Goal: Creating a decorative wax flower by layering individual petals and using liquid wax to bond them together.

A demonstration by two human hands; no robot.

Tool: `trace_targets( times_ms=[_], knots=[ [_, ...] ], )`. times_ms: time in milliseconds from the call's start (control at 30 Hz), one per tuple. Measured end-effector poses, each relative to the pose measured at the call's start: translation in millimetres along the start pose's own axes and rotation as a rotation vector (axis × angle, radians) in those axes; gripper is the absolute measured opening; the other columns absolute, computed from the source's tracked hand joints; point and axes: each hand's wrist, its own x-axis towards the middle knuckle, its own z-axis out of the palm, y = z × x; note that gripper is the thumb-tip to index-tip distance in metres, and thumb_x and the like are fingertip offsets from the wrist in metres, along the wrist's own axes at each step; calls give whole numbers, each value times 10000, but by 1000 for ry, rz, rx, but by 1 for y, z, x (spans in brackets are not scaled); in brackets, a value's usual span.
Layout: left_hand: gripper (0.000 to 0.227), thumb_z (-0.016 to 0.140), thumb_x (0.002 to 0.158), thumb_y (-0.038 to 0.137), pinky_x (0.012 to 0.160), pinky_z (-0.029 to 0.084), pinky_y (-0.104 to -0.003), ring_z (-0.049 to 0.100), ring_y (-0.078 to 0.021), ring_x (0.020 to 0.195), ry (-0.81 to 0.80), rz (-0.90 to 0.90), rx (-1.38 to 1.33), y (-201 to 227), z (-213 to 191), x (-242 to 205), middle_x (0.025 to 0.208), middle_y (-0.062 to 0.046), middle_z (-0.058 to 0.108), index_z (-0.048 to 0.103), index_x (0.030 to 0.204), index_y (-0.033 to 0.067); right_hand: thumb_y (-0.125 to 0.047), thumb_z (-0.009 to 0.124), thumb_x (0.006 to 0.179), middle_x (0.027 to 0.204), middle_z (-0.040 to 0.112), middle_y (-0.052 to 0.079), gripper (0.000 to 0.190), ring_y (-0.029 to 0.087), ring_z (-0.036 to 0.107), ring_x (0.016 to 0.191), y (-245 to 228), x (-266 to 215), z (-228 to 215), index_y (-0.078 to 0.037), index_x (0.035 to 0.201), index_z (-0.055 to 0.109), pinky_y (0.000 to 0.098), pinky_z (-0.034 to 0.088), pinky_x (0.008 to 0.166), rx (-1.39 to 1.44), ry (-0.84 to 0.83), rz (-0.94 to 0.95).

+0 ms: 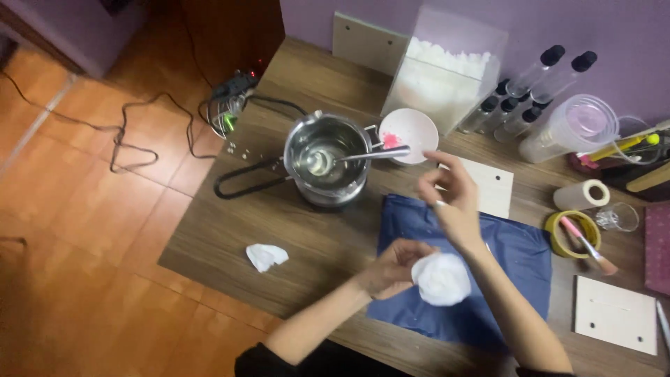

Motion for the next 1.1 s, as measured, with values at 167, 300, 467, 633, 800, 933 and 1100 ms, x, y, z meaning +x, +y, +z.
trace_targets(
  times_ms=[167, 300, 467, 633, 800, 933, 1100],
  knots=[
    [260, 651, 761, -90, 733, 563, -285, 685, -226, 847, -62, -40, -146, -1, -13, 0, 885, -170, 677, 631, 1014, -36, -241, 610, 891, 673, 588, 72, 442, 88, 531, 573, -20, 27, 53, -27, 1256, 481, 170, 379, 536, 133, 9, 67],
    [267, 615, 810, -74, 815, 555, -337, 677, -244, 930, -97, 8, -269, 15, -5, 3, 972, -174, 692, 637, 1067, -1, -302, 504, 971, 596, 566, 68, 311, 70, 477, 471, -13, 37, 68, -30, 1037, 641, 144, 323, 430, 99, 76, 124],
    [280, 593, 865, -19, 867, 542, -327, 667, -227, 977, -80, 39, -348, 35, 14, 4, 1035, -130, 698, 630, 1133, 57, -303, 459, 992, 573, 553, 46, 311, 72, 472, 475, -9, 39, 74, -60, 955, 649, 148, 338, 442, 120, 105, 121],
    [270, 603, 873, 25, 904, 531, -378, 642, -251, 1032, -66, 29, -361, 29, -1, 6, 1079, -134, 683, 631, 1135, 83, -260, 455, 984, 565, 541, 46, 257, 96, 479, 472, 0, 40, 73, -78, 923, 625, 181, 345, 463, 231, 147, 187],
    [280, 599, 879, 24, 903, 530, -397, 637, -259, 1034, -76, 13, -328, 28, -6, 7, 1086, -159, 669, 635, 1152, 78, -206, 435, 975, 550, 510, 30, 238, 67, 448, 451, -2, 40, 69, -47, 921, 605, 177, 327, 480, 415, 185, 262],
    [294, 595, 877, 30, 916, 520, -415, 632, -260, 1045, -47, -8, -320, 21, -14, 6, 1091, -151, 668, 627, 1162, 95, -199, 437, 972, 547, 497, 36, 239, 68, 441, 447, -5, 40, 62, -29, 920, 596, 179, 325, 476, 469, 206, 253],
    [311, 578, 882, 28, 952, 492, -463, 611, -277, 1081, -55, 30, -307, 22, -6, 5, 1132, -159, 647, 621, 1184, 89, -177, 445, 970, 551, 484, 59, 216, 88, 425, 448, -4, 41, 49, -13, 922, 577, 195, 340, 488, 487, 239, 207]
  ],
)
